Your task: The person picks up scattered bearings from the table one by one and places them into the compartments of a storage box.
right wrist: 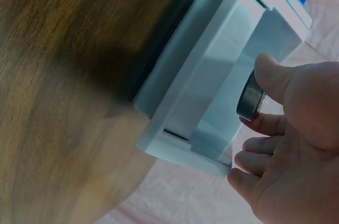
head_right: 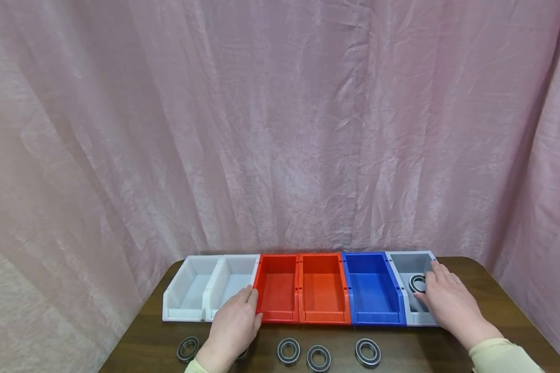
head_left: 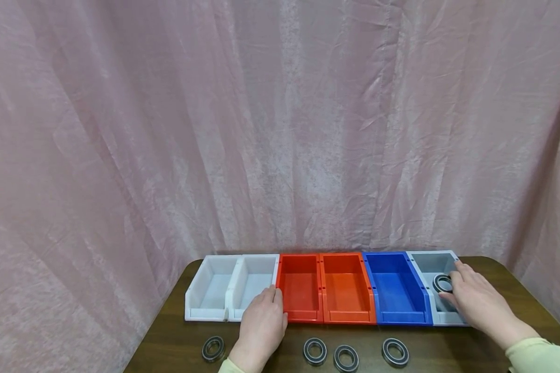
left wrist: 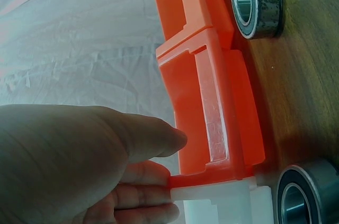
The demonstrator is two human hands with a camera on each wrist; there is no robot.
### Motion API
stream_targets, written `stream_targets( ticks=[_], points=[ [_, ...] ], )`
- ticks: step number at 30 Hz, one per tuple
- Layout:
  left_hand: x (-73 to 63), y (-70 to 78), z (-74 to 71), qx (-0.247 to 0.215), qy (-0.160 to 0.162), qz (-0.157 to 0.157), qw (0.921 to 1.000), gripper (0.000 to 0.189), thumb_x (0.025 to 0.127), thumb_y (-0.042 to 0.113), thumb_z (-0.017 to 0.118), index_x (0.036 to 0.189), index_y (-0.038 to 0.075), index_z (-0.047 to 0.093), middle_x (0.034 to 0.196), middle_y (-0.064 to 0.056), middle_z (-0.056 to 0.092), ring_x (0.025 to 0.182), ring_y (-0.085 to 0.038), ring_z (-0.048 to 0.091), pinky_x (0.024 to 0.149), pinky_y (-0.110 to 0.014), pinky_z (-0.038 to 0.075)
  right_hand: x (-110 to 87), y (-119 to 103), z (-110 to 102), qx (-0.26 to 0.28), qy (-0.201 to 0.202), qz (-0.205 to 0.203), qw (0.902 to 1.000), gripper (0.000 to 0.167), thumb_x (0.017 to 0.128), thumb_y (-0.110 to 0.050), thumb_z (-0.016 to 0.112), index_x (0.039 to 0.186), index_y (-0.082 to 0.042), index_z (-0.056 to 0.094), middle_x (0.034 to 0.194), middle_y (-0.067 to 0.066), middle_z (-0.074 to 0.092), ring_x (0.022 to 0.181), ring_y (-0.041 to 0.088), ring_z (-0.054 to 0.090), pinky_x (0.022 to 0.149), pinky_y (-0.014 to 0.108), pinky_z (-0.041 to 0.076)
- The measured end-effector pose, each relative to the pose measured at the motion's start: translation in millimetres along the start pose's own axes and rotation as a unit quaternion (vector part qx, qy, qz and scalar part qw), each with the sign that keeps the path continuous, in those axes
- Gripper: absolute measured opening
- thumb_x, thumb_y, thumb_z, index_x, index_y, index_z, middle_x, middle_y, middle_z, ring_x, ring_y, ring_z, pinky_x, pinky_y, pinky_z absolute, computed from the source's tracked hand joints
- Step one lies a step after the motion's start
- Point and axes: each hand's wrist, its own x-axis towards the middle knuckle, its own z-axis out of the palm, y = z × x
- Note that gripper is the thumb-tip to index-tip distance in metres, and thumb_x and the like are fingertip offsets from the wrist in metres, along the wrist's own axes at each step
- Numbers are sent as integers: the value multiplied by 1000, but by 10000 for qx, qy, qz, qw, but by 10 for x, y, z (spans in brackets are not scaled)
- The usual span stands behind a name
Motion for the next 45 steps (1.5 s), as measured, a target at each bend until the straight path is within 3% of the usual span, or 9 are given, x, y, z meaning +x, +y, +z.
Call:
stream_targets(
  ticks=[6, 21, 45],
  points=[
    [1, -8, 9, -19, -53, -53, 10000, 59, 86, 26, 95, 130, -7, 74, 127, -21, 74, 108, -31, 74, 96, -43, 64, 48, 9, 11, -12, -538, 241, 9983, 42, 94, -16, 86, 99, 13, 57, 137, 54, 51, 130, 70, 52, 109, 76, 45],
    [-5, 13, -1, 60, 27, 25, 10000, 56, 86, 25, 94, 127, -7, 73, 125, -21, 74, 107, -31, 74, 97, -41, 64, 64, 55, 99, -54, -930, 418, 9948, 51, 95, -18, 85, 113, 22, 58, 140, 53, 49, 136, 70, 45, 115, 76, 40],
    [-1, 11, 1, 40, -1, -16, 10000, 58, 86, 26, 94, 128, -8, 74, 126, -22, 74, 108, -32, 74, 98, -43, 64, 65, -26, 173, -345, -934, 454, 9940, 54, 94, -17, 84, 118, 24, 60, 135, 50, 54, 138, 71, 42, 116, 78, 36]
  ],
)
